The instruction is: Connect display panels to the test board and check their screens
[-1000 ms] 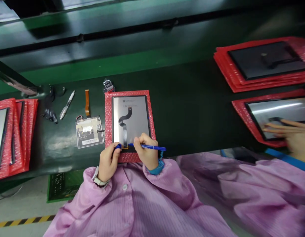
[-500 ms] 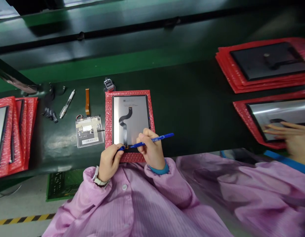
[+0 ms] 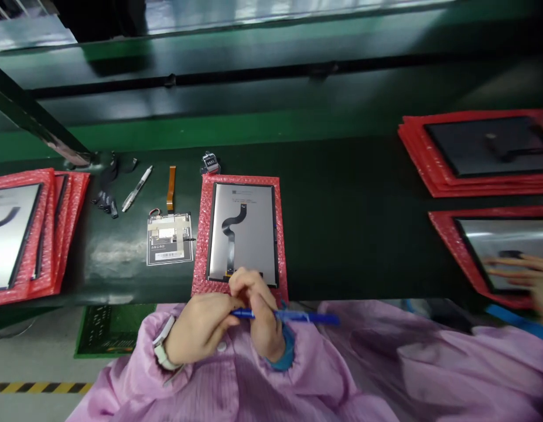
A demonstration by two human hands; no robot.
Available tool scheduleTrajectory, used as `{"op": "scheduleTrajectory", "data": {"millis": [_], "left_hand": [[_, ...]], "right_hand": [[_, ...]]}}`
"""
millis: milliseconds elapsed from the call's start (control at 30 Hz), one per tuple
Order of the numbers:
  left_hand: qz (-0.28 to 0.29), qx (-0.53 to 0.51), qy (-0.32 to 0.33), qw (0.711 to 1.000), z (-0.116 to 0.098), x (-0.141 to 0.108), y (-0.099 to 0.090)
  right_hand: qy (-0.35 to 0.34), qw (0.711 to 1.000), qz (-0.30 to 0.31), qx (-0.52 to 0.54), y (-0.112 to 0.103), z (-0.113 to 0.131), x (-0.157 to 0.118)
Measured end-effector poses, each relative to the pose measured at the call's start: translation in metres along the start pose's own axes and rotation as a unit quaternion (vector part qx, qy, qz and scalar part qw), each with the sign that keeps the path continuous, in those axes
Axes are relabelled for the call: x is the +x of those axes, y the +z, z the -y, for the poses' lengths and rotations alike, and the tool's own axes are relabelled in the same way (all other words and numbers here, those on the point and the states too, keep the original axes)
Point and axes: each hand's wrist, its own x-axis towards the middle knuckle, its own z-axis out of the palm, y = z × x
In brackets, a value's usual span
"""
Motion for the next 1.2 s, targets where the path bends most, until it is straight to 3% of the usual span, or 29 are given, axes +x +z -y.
{"op": "scheduleTrajectory", "data": {"millis": [100,300,467,567,667,767,900,1000,1100,1200], "left_hand": [[0.021,0.024,0.007,0.999,-0.016,-0.001,-0.009],[0.036,0.049,0.007,0.998,-0.023,-0.003,-0.016],[0.047,-0.002,-0.026,0.999,-0.018,-0.001,-0.016],[-0.005,-0.043,-0.051,0.998,-0.012,0.007,-0.022],[-0.144,0.022,-0.088,0.986,0.008,0.018,-0.043],[-0.294,0.177,-0.176,0.923,0.051,0.029,-0.079],[-0.26,0.387,-0.289,0.836,0.118,0.042,-0.125],[-0.216,0.45,-0.339,0.797,0.145,0.045,-0.139],[-0.229,0.472,-0.31,0.793,0.149,0.051,-0.135],[-0.186,0.461,-0.254,0.83,0.144,0.065,-0.118]], "right_hand": [[-0.035,0.999,0.023,0.031,0.005,0.012,-0.014],[-0.02,0.997,0.065,-0.019,0.007,0.019,-0.025],[-0.113,0.977,0.161,-0.079,-0.002,0.018,0.002],[-0.128,0.952,0.226,-0.162,-0.013,0.022,0.034],[-0.128,0.922,0.264,-0.252,-0.027,0.026,0.075],[-0.119,0.909,0.241,-0.318,-0.042,0.023,0.119],[-0.098,0.893,0.087,-0.43,-0.057,0.0,0.158],[-0.093,0.877,0.056,-0.467,-0.062,-0.02,0.164],[-0.093,0.866,0.075,-0.486,-0.065,-0.032,0.159],[-0.092,0.842,0.087,-0.525,-0.064,-0.035,0.154]]}}
